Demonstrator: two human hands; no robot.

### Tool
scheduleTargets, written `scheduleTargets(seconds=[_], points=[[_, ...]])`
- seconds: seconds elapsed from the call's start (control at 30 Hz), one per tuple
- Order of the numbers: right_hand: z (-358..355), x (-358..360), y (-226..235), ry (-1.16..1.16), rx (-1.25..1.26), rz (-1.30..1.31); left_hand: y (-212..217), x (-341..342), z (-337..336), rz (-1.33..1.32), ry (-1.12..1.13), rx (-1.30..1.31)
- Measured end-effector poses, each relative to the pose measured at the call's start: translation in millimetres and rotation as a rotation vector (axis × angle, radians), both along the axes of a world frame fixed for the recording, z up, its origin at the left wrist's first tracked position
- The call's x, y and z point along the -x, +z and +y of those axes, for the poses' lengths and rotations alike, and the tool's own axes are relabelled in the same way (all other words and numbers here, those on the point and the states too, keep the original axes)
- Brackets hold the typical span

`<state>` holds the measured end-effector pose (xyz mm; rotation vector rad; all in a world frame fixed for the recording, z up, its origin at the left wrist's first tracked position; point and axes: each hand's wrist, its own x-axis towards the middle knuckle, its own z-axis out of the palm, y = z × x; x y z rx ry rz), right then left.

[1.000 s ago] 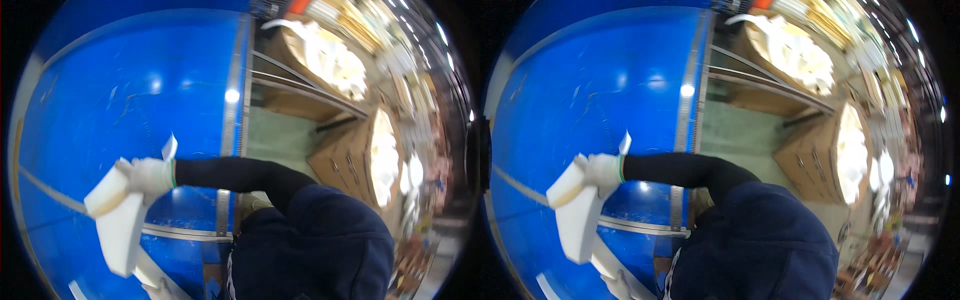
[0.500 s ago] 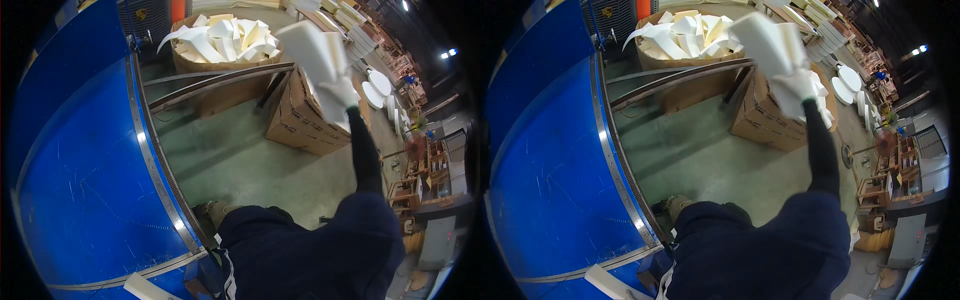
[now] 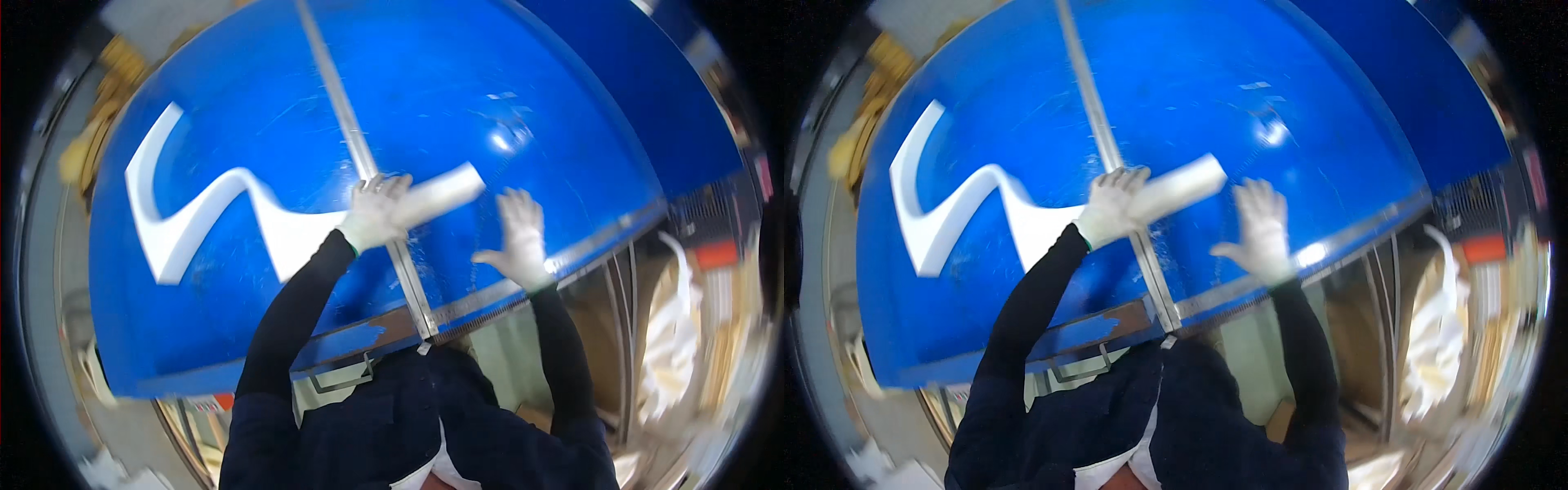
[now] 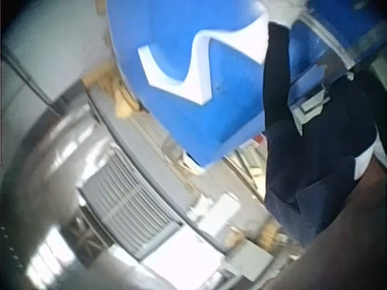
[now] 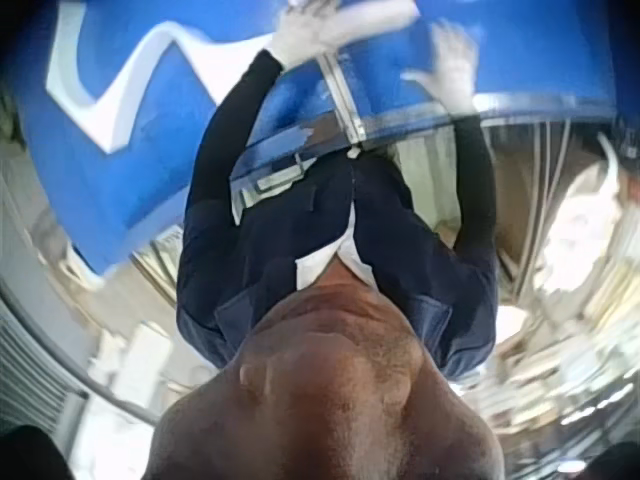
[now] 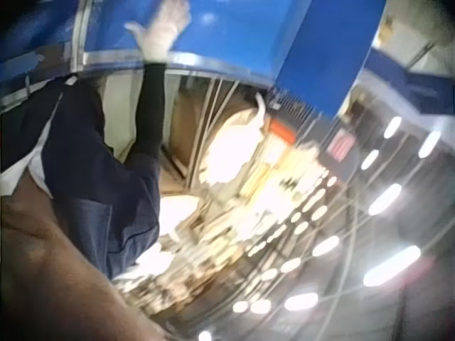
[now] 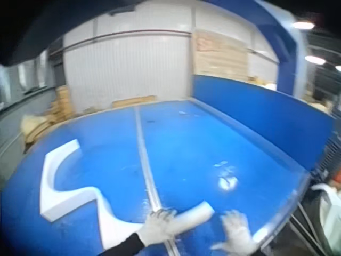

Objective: The person uses a large blue band saw to cut a circular shape out of a rectangular white foam block. They guide the foam along the blade to follow a pre-drawn line, then remove the cut pieces and place them into a basket.

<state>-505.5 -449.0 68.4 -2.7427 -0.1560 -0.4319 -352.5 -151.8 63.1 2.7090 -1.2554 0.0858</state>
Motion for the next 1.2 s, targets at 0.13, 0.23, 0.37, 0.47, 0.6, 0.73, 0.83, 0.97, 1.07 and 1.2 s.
scheduleTargets(seconds=[0.13,0.23,0.37,0.47,0.6,0.73,0.83,0.97,1.07,1.2], points=[[46,-125,10,0.281,0.438,0.100,33,38,72,0.155,0.242,-0.193],[67,-187,6,0.315,0.325,0.606,29,39,146,0.197,0.329,-0.353],[82,-283,-28,0.281,0.260,0.269,12,-40,174,0.011,0.521,-0.335],[93,-373,-35,0.153,0.188,0.154,11,-131,164,0.068,0.717,-0.205],[75,-456,-35,-0.332,0.055,0.111,20,-208,120,0.097,1.017,-0.180],[-1,-417,-28,0.101,0.180,0.255,-5,-176,161,0.057,0.825,-0.288],[-34,-289,10,0.524,0.098,0.419,10,-94,97,0.146,0.593,-0.272],[30,-209,80,0.857,0.253,0.272,4,-40,22,0.101,0.467,0.022],[32,-223,44,0.798,0.537,0.403,16,-47,29,0.222,0.383,0.104],[40,-258,44,0.857,0.469,0.383,46,-77,116,0.093,0.414,-0.254]])
